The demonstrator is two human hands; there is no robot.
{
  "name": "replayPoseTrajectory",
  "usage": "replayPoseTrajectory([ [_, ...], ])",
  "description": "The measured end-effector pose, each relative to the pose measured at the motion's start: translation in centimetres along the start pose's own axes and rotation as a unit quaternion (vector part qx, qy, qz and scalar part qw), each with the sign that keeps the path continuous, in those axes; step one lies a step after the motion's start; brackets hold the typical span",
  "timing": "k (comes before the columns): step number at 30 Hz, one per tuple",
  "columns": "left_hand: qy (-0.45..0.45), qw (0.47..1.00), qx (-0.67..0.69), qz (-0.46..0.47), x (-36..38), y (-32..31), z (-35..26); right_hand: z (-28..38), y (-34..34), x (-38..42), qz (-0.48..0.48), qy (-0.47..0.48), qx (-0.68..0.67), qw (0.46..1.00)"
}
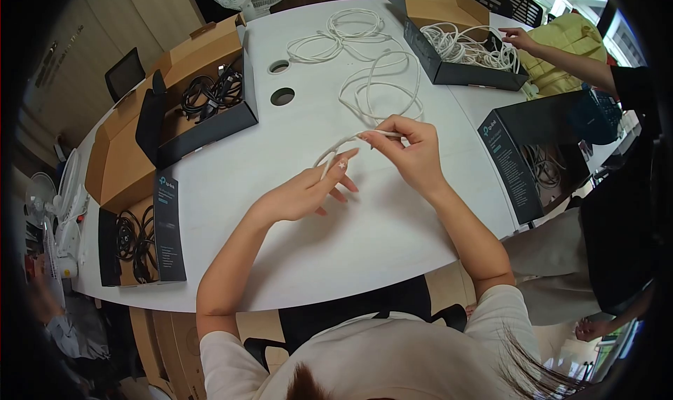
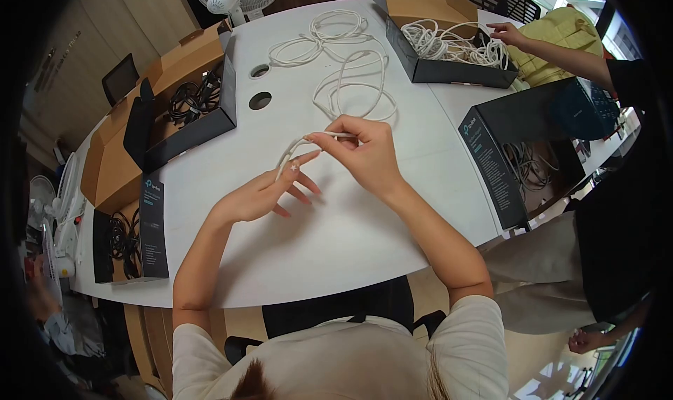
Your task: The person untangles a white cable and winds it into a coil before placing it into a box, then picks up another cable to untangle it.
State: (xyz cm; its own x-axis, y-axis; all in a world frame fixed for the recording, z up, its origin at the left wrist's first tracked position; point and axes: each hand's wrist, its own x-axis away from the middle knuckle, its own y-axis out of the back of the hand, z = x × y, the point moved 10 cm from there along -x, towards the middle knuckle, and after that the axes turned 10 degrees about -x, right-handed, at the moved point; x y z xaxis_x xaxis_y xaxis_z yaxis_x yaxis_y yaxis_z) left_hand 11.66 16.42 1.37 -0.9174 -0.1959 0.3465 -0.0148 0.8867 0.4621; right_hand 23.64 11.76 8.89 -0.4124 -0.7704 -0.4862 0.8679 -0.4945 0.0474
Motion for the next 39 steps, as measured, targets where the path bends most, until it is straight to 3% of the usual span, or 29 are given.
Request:
replayPoseTrajectory([
  [3,-0.044,0.998,0.022,-0.039,0.0,1.2,-0.7,0.3,-1.3,0.5,0.022,0.034,-0.032,0.999],
  [6,-0.132,0.972,0.155,-0.115,0.1,3.3,-2.2,1.9,-3.3,1.8,0.07,0.083,-0.013,0.994],
  [8,-0.216,0.926,0.271,-0.147,1.2,5.0,-4.4,2.6,-5.2,2.9,0.092,0.092,-0.006,0.991],
  [12,-0.349,0.799,0.436,-0.223,5.3,9.7,-6.2,0.6,-9.0,5.0,0.254,0.122,0.102,0.954],
  [14,-0.427,0.698,0.551,-0.162,7.6,12.2,-5.3,-0.9,-10.2,5.7,0.319,0.135,0.127,0.929],
  [16,-0.517,0.637,0.571,0.018,10.7,13.2,-7.6,-1.7,-10.2,5.5,0.345,0.149,0.183,0.908],
  [19,-0.564,0.605,0.56,0.045,15.2,14.6,-9.4,-2.5,-9.1,4.6,0.35,0.145,0.196,0.904],
  [22,-0.608,0.655,0.427,0.14,19.1,13.1,-10.9,-2.3,-7.9,3.1,0.307,0.127,0.185,0.925],
  [24,-0.592,0.73,0.267,0.214,19.5,9.9,-11.8,-2.8,-7.0,1.3,0.303,0.09,0.214,0.924],
  [26,-0.574,0.753,0.235,0.218,18.0,7.8,-12.0,-5.2,-5.3,-0.8,0.296,0.049,0.23,0.926],
  [28,-0.492,0.814,0.21,0.226,14.5,4.5,-10.5,-5.0,-3.3,-3.8,0.281,0.0,0.262,0.923],
  [30,-0.296,0.849,0.241,0.365,10.9,-1.0,-9.1,-2.5,-1.5,-7.1,0.242,-0.009,0.245,0.939],
  [31,-0.21,0.899,0.161,0.349,8.8,-2.9,-7.5,-1.4,-0.7,-8.6,0.211,-0.014,0.207,0.955],
  [33,-0.141,0.928,0.12,0.324,5.5,-5.6,-6.4,0.8,-1.1,-9.6,0.229,0.009,0.202,0.952],
  [36,-0.082,0.953,0.167,0.24,2.4,-4.3,-3.9,4.4,-1.8,-8.9,0.223,0.04,0.233,0.946],
  [39,-0.098,0.958,0.268,0.014,0.9,1.5,-2.5,6.4,-2.3,-8.3,0.224,0.078,0.194,0.952],
])
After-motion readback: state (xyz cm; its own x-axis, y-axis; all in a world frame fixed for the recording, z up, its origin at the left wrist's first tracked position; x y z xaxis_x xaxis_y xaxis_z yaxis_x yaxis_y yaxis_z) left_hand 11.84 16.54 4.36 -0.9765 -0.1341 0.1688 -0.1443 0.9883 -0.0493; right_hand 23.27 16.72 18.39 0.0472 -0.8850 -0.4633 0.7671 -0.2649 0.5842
